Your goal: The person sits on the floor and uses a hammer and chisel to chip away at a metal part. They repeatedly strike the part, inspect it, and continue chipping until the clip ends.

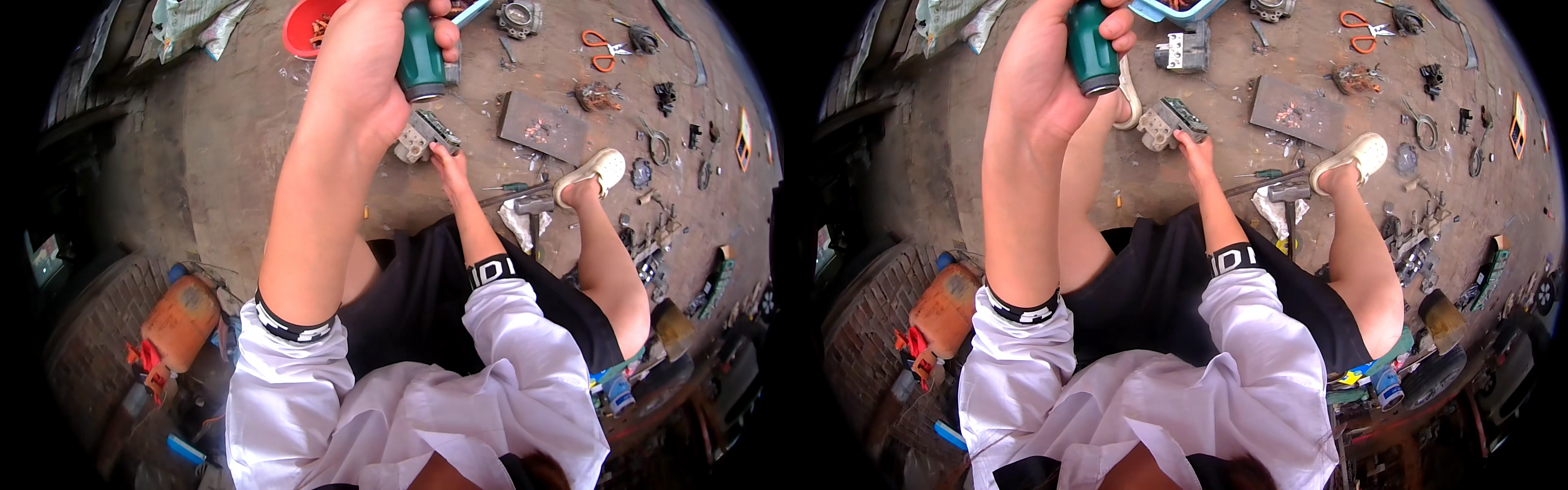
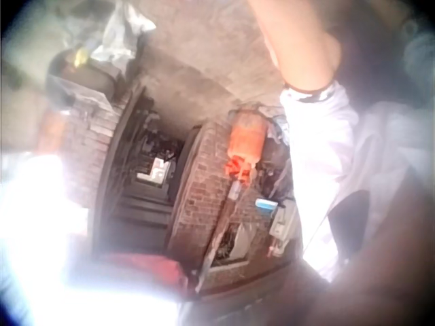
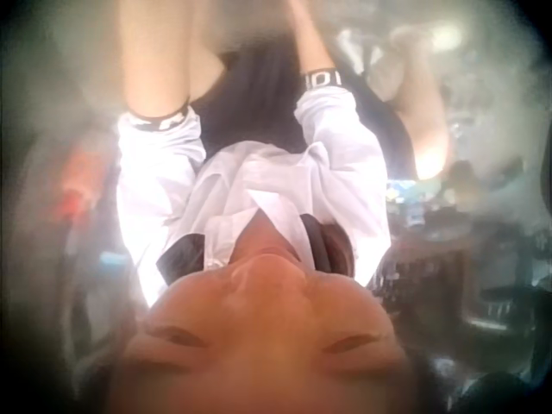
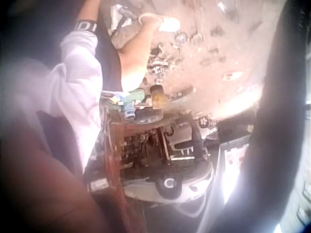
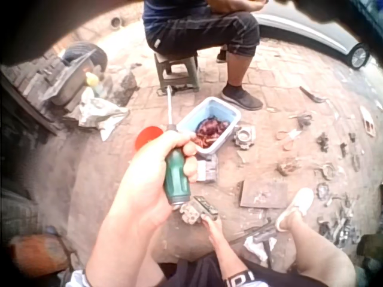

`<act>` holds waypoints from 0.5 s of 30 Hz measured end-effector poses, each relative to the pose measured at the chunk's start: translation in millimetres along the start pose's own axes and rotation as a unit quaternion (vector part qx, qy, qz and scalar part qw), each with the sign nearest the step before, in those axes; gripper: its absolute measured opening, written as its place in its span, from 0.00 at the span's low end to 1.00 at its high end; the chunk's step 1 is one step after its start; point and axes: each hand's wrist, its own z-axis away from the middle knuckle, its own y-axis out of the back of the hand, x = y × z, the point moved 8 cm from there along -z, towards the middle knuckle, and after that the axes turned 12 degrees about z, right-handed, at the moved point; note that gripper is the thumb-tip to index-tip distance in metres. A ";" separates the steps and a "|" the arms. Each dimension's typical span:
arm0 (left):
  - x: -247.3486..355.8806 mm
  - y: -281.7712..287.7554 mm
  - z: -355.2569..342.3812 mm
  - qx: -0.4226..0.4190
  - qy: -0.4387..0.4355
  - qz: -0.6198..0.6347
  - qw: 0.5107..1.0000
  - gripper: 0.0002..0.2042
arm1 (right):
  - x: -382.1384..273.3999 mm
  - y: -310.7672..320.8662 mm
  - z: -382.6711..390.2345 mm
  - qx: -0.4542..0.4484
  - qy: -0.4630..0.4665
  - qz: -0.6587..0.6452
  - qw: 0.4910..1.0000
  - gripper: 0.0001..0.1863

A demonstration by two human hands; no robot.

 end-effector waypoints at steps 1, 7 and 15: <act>0.7 1.0 -0.2 0.001 -0.001 -0.003 1.000 0.05 | 3.2 2.8 -5.4 -0.001 -0.009 0.010 1.000 0.28; 8.6 4.7 8.1 0.008 -0.016 0.018 1.000 0.05 | -2.0 2.0 -8.5 0.034 -0.004 0.080 0.996 0.22; -4.3 -4.0 4.3 -0.018 0.021 0.045 0.999 0.04 | 17.3 53.2 -5.6 0.123 -0.012 0.256 0.959 0.20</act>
